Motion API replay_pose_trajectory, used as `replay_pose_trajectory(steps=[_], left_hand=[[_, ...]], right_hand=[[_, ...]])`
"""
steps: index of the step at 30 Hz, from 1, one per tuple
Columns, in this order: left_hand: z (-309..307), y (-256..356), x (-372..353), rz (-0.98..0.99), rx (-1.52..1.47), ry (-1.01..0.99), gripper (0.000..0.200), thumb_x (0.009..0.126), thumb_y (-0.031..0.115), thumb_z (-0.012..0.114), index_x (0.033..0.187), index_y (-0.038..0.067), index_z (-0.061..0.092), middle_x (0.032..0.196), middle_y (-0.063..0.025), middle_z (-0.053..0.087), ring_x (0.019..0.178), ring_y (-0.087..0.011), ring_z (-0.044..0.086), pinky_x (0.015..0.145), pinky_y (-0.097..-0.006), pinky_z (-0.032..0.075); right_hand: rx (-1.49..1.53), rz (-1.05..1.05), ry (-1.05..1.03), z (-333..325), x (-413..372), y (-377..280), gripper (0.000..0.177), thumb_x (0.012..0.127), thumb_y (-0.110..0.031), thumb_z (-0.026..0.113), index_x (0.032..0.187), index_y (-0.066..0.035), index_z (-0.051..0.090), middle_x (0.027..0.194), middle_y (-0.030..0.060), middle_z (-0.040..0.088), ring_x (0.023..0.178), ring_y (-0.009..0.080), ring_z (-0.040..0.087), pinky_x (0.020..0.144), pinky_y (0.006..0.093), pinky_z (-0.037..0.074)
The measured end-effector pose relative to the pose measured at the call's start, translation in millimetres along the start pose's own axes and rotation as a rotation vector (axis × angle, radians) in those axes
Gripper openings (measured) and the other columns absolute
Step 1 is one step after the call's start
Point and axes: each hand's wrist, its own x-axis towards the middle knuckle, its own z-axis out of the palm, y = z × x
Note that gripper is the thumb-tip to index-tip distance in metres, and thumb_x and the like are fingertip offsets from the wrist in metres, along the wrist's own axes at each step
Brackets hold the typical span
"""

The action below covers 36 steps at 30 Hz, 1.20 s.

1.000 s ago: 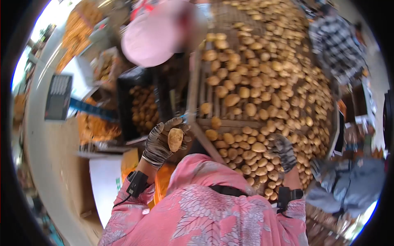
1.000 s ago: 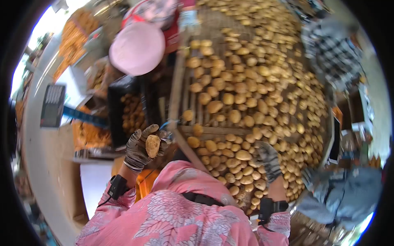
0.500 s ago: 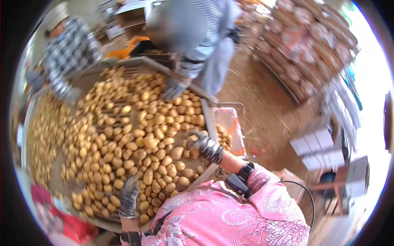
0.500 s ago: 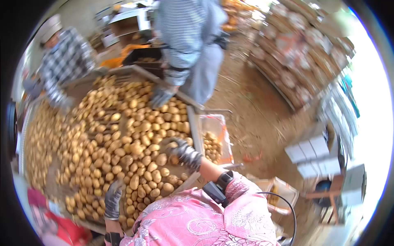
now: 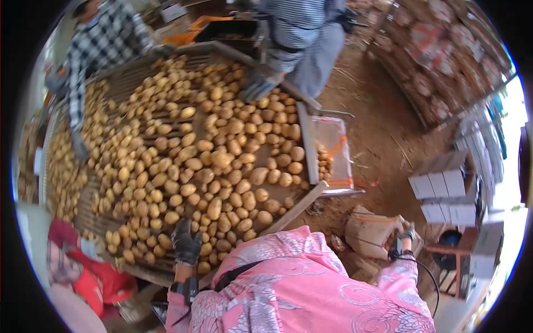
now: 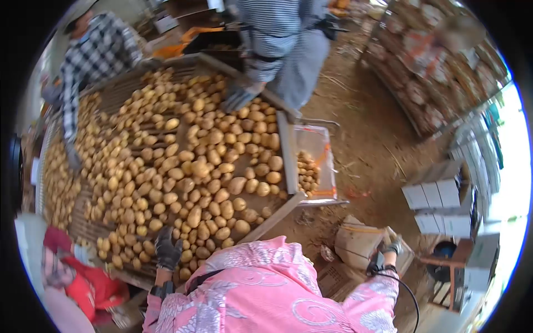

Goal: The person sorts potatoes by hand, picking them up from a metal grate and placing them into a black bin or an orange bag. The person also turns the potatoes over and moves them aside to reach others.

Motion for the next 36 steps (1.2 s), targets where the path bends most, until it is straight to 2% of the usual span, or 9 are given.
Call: replay_pose_trajectory(steps=[2, 5, 10, 15, 18, 24, 30, 34, 36], left_hand=[[4, -1, -5, 0.038, -0.031, 0.078, 0.057, 0.072, 0.026, 0.068, 0.121, 0.002, 0.051, 0.129, -0.0198, 0.046, 0.121, -0.038, 0.04, 0.102, -0.0484, 0.028], [-5, 12, -16, -0.021, 0.028, 0.131, 0.058, 0.073, 0.032, 0.067, 0.122, 0.006, 0.052, 0.134, -0.0185, 0.04, 0.124, -0.0395, 0.033, 0.103, -0.0522, 0.025], [-4, 4, -42, -0.242, 0.103, 0.133, 0.06, 0.073, 0.04, 0.065, 0.122, 0.007, 0.052, 0.138, -0.0166, 0.036, 0.129, -0.0372, 0.027, 0.103, -0.0568, 0.021], [7, -6, -54, -0.151, -0.057, 0.192, 0.053, 0.072, 0.031, 0.067, 0.118, 0.007, 0.054, 0.135, -0.0177, 0.038, 0.125, -0.0374, 0.032, 0.103, -0.051, 0.026], [8, 4, -56, -0.26, -0.104, 0.174, 0.051, 0.072, 0.028, 0.067, 0.116, 0.006, 0.055, 0.136, -0.0178, 0.037, 0.124, -0.0387, 0.033, 0.103, -0.0499, 0.027], [-18, 26, -43, -0.3, -0.299, 0.472, 0.028, 0.08, 0.018, 0.062, 0.104, 0.002, 0.061, 0.102, -0.0185, 0.061, 0.094, -0.0332, 0.059, 0.084, -0.0397, 0.047], [-25, 50, 5, -0.588, -2.399, 0.002, 0.033, 0.087, 0.029, 0.06, 0.111, 0.007, 0.057, 0.1, -0.0084, 0.063, 0.08, -0.0234, 0.062, 0.069, -0.04, 0.053], [10, 40, -9, -0.808, -2.546, 0.234, 0.032, 0.088, 0.028, 0.058, 0.112, 0.006, 0.054, 0.096, -0.0085, 0.062, 0.083, -0.0223, 0.061, 0.07, -0.0394, 0.053], [15, 34, -27, -0.595, -2.767, 0.187, 0.031, 0.089, 0.03, 0.055, 0.109, 0.006, 0.054, 0.096, -0.0075, 0.061, 0.088, -0.0217, 0.059, 0.072, -0.0388, 0.053]], right_hand=[[-0.177, -0.064, 0.45, 73, -62, 0, 0.039, 0.087, -0.043, 0.051, 0.103, -0.008, 0.061, 0.096, 0.0126, 0.062, 0.076, 0.0299, 0.06, 0.054, 0.0384, 0.05], [-0.252, -0.033, 0.014, 112, 25, 28, 0.028, 0.088, -0.036, 0.054, 0.113, -0.023, 0.051, 0.092, 0.0074, 0.061, 0.067, 0.0257, 0.059, 0.054, 0.0434, 0.049], [-0.755, -0.37, -0.631, 379, -183, 90, 0.021, 0.084, -0.011, 0.058, 0.104, -0.009, 0.055, 0.078, 0.0022, 0.058, 0.055, 0.0121, 0.056, 0.046, 0.023, 0.045], [-1.043, -0.769, -1.525, 506, -270, 217, 0.033, 0.077, -0.006, 0.062, 0.11, -0.008, 0.059, 0.085, 0.0076, 0.065, 0.078, 0.0184, 0.063, 0.065, 0.0297, 0.051], [-1.505, -1.5, -1.624, 532, -357, 262, 0.05, 0.077, -0.027, 0.069, 0.119, -0.005, 0.051, 0.118, 0.0224, 0.053, 0.097, 0.0351, 0.06, 0.079, 0.0404, 0.05], [-1.937, -1.459, -1.705, 547, -408, 292, 0.058, 0.074, -0.029, 0.069, 0.122, -0.005, 0.048, 0.12, 0.0246, 0.05, 0.097, 0.0369, 0.059, 0.081, 0.0397, 0.05], [-1.684, -0.265, -2.206, 498, -448, 307, 0.045, 0.082, -0.012, 0.064, 0.124, -0.007, 0.049, 0.105, 0.0108, 0.061, 0.097, 0.0193, 0.057, 0.08, 0.0313, 0.048], [-1.57, -0.552, -2.137, 533, -443, 362, 0.034, 0.083, -0.01, 0.06, 0.117, -0.005, 0.055, 0.099, 0.0091, 0.062, 0.089, 0.0192, 0.06, 0.078, 0.0316, 0.048], [-1.489, -1.255, -2.293, 547, -482, 360, 0.033, 0.081, -0.007, 0.058, 0.114, -0.005, 0.057, 0.106, 0.0139, 0.06, 0.094, 0.0273, 0.06, 0.082, 0.034, 0.048]])
